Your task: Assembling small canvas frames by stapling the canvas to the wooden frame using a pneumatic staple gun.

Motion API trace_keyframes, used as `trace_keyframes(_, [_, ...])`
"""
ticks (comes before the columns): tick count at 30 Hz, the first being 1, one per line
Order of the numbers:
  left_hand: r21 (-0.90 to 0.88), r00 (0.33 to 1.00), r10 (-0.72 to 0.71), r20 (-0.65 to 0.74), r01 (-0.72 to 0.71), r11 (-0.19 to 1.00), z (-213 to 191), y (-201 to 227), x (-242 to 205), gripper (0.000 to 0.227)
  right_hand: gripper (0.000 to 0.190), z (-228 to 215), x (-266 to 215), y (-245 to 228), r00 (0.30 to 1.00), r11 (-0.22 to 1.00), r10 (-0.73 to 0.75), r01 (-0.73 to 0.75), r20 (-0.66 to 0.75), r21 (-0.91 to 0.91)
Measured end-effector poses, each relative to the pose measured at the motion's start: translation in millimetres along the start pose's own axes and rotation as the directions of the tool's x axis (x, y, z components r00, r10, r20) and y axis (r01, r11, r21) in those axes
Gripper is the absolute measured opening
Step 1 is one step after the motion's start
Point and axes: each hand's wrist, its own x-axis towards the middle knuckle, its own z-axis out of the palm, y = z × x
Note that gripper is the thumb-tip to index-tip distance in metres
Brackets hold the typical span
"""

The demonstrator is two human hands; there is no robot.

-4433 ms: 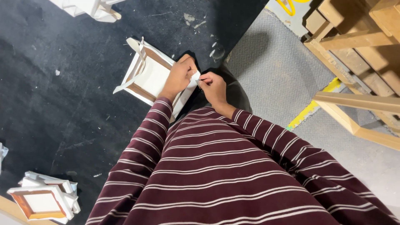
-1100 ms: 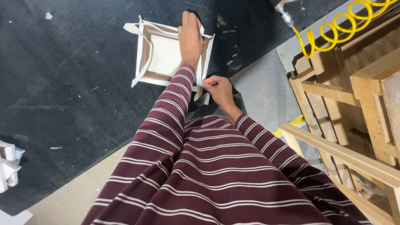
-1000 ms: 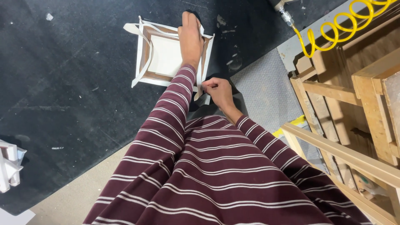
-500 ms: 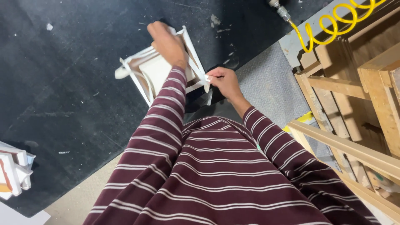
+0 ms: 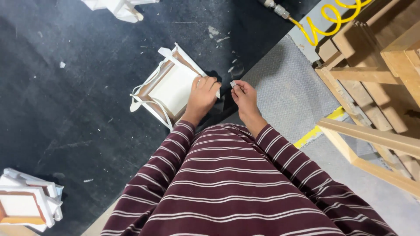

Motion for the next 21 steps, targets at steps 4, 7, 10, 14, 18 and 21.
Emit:
trace_keyframes(4, [-0.14, 0.997, 0.006, 0.074, 0.004, 0.99, 20.6, -19.0, 0.1, 0.014, 0.018, 1.4, 7.1, 9.7, 0.999, 0.999, -0.036, 0.035, -0.031, -0.011])
trace_keyframes(7, [-0.211, 0.998, -0.007, 0.059, 0.019, 0.977, 17.4, -26.4, 8.1, 0.024, 0.02, 7.5, 7.2, 13.4, 0.996, 0.995, -0.08, 0.078, -0.04, -0.057])
trace_keyframes(10, [-0.283, 0.998, 0.033, 0.059, -0.015, 0.959, 14.8, -31.5, 20.8, 0.022, 0.022, 13.3, 2.4, 10.4, 0.995, 0.996, -0.079, 0.076, -0.057, -0.055])
trace_keyframes(14, [-0.313, 0.985, 0.103, 0.142, -0.054, 0.948, -28.2, -22.2, 39.6, 0.014, 0.02, 17.3, -5.2, 8.4, 0.994, 0.992, -0.085, 0.078, -0.066, -0.103])
trace_keyframes(18, [-0.171, 0.945, 0.203, 0.258, -0.162, 0.972, -40.0, -15.7, 44.1, 0.007, 0.016, 11.4, 2.0, 18.9, 0.978, 0.962, -0.14, 0.097, -0.155, -0.255])
trace_keyframes(21, [-0.264, 0.941, 0.208, 0.266, -0.136, 0.955, -7.2, -21.7, 37.3, 0.009, 0.016, 8.8, 0.7, 17.9, 0.969, 0.968, -0.157, 0.112, -0.192, -0.226])
